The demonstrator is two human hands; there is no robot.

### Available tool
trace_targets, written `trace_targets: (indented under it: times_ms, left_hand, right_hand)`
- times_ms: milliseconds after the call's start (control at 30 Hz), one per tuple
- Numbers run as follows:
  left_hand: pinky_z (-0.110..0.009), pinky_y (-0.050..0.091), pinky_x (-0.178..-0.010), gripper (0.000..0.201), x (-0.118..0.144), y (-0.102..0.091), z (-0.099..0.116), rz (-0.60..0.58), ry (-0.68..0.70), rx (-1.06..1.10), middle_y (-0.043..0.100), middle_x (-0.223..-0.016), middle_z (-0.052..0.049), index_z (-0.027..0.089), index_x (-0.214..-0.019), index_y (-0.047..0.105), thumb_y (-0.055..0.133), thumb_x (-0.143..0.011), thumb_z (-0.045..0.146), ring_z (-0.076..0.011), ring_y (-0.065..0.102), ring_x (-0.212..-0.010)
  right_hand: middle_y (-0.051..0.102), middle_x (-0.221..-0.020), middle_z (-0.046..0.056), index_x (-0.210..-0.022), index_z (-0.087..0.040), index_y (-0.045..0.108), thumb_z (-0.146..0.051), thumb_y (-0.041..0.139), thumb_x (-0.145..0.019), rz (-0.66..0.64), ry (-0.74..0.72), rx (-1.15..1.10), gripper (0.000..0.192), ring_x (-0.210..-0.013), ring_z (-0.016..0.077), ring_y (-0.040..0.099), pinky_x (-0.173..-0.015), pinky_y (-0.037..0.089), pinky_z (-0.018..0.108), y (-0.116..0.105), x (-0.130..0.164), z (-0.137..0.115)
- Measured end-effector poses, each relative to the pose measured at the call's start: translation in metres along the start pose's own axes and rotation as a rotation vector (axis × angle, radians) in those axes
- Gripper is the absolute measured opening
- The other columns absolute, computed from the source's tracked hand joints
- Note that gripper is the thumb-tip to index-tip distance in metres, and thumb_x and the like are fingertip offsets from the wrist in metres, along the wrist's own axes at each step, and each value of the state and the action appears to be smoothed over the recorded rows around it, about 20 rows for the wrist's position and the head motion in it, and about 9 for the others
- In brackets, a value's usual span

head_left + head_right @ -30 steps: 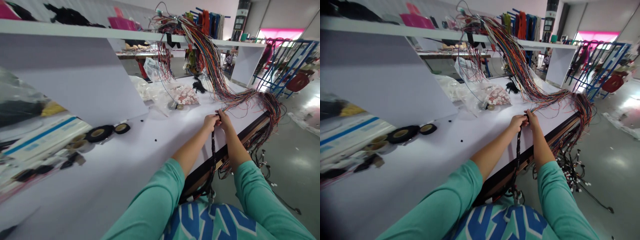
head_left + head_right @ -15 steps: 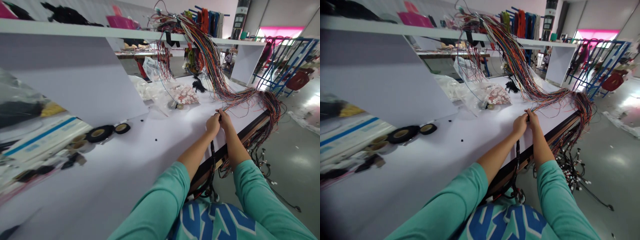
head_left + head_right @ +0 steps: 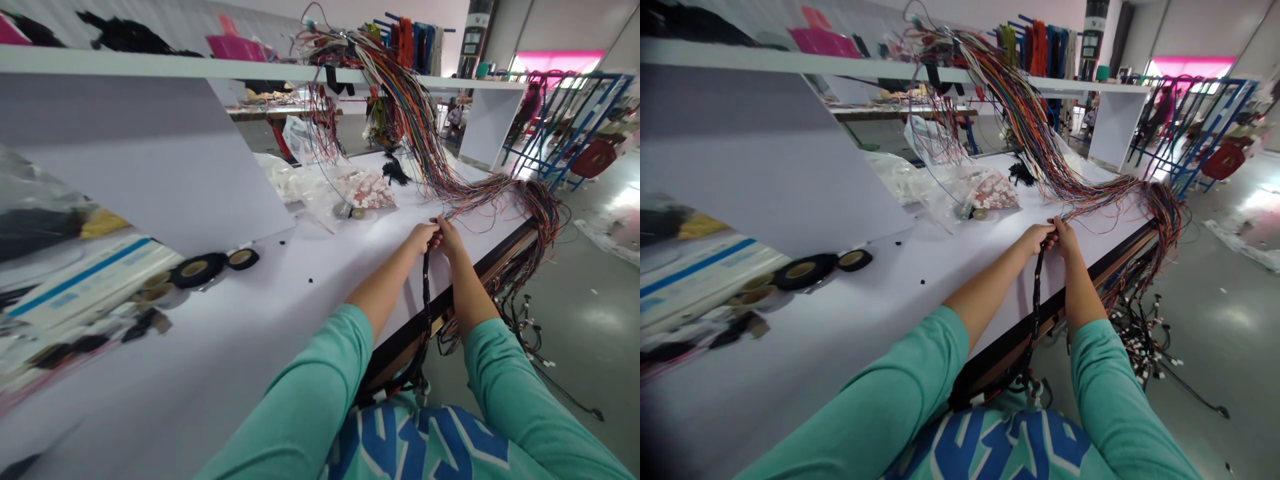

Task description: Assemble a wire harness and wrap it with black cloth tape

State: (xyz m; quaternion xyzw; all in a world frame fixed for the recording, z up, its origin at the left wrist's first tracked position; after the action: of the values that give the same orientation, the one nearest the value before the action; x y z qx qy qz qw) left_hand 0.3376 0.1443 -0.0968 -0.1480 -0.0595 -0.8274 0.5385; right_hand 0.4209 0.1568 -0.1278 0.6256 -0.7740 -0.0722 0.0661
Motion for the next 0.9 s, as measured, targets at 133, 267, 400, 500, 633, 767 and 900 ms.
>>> trace_targets:
  times_ms: [133,267,400,500,633,767,900]
  left_hand:
    - [-0.019,0.04,-0.049,0.018,-0.002,0.0,0.008,0.016,0.043,-0.129,0.048,-0.047,0.003,0.012,-0.072,0.057,0.041,-0.082,0.014,-0.0059,0.044,-0.039]
    - [-0.024,0.045,-0.072,0.016,0.005,0.003,0.016,0.041,0.119,-0.265,0.065,-0.078,-0.007,0.011,-0.084,0.06,0.046,-0.078,0.009,-0.0147,0.062,-0.075]
    - [-0.026,0.041,-0.086,0.022,0.014,0.004,0.02,0.054,0.149,-0.28,0.061,-0.104,-0.012,0.012,-0.099,0.055,0.046,-0.079,0.007,-0.0179,0.058,-0.1]
    - [-0.025,0.047,-0.071,0.015,0.022,0.001,0.014,-0.027,0.084,-0.156,0.061,-0.081,-0.004,0.015,-0.097,0.052,0.041,-0.086,0.018,-0.0116,0.06,-0.071]
    - [-0.02,0.045,-0.055,0.019,0.05,0.006,-0.012,-0.184,-0.068,0.038,0.046,-0.057,0.005,0.017,-0.074,0.043,0.035,-0.09,0.024,-0.0048,0.047,-0.044]
    - [-0.02,0.04,-0.045,0.018,0.099,0.028,-0.059,-0.254,-0.222,0.107,0.038,-0.049,0.009,0.019,-0.068,0.034,0.038,-0.085,0.015,-0.0052,0.039,-0.036]
    - [-0.02,0.036,-0.042,0.012,0.149,0.045,-0.092,-0.352,-0.278,0.172,0.039,-0.05,0.009,0.02,-0.071,0.036,0.042,-0.081,0.015,-0.0051,0.036,-0.034]
  right_hand:
    - [0.041,-0.041,-0.007,-0.078,-0.016,0.059,-0.062,0.053,-0.069,0.046,-0.027,0.07,0.047,-0.04,0.0089,0.044,-0.043,0.036,0.022,-0.004,0.0,-0.003]
    - [0.055,-0.051,-0.001,-0.076,-0.016,0.061,-0.065,0.047,-0.071,0.133,-0.046,0.171,0.052,-0.056,0.013,0.055,-0.054,0.041,0.024,-0.015,-0.001,-0.006]
    - [0.062,-0.059,0.002,-0.082,-0.015,0.063,-0.067,0.042,-0.073,0.158,-0.065,0.196,0.056,-0.065,0.0143,0.059,-0.059,0.043,0.024,-0.021,-0.006,-0.002]
    - [0.055,-0.049,-0.001,-0.078,-0.015,0.063,-0.067,0.042,-0.073,0.186,-0.039,0.143,0.056,-0.052,0.0124,0.055,-0.05,0.041,0.022,-0.022,-0.009,0.004]
    - [0.048,-0.043,-0.004,-0.072,-0.015,0.061,-0.064,0.048,-0.072,0.194,-0.018,-0.051,0.051,-0.04,0.0083,0.045,-0.041,0.034,0.02,-0.02,-0.012,0.007]
    - [0.045,-0.042,-0.005,-0.066,-0.017,0.054,-0.057,0.052,-0.074,0.236,-0.002,-0.203,0.041,-0.037,0.0063,0.038,-0.039,0.032,0.02,-0.026,-0.012,0.004]
    - [0.031,-0.036,-0.01,-0.058,-0.021,0.04,-0.057,0.048,-0.076,0.225,0.004,-0.231,0.041,-0.034,0.0061,0.031,-0.04,0.034,0.02,-0.04,-0.011,0.0]
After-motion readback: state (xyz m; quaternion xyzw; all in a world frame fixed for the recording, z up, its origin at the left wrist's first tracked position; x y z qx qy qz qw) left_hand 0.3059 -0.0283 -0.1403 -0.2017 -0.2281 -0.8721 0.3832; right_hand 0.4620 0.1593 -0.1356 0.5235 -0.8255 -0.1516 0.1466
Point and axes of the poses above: each hand's wrist, its own x-axis away from the middle knuckle, its own y-axis out of the palm, z = x × y, the point moved 7 cm from there along -x, towards the middle knuckle
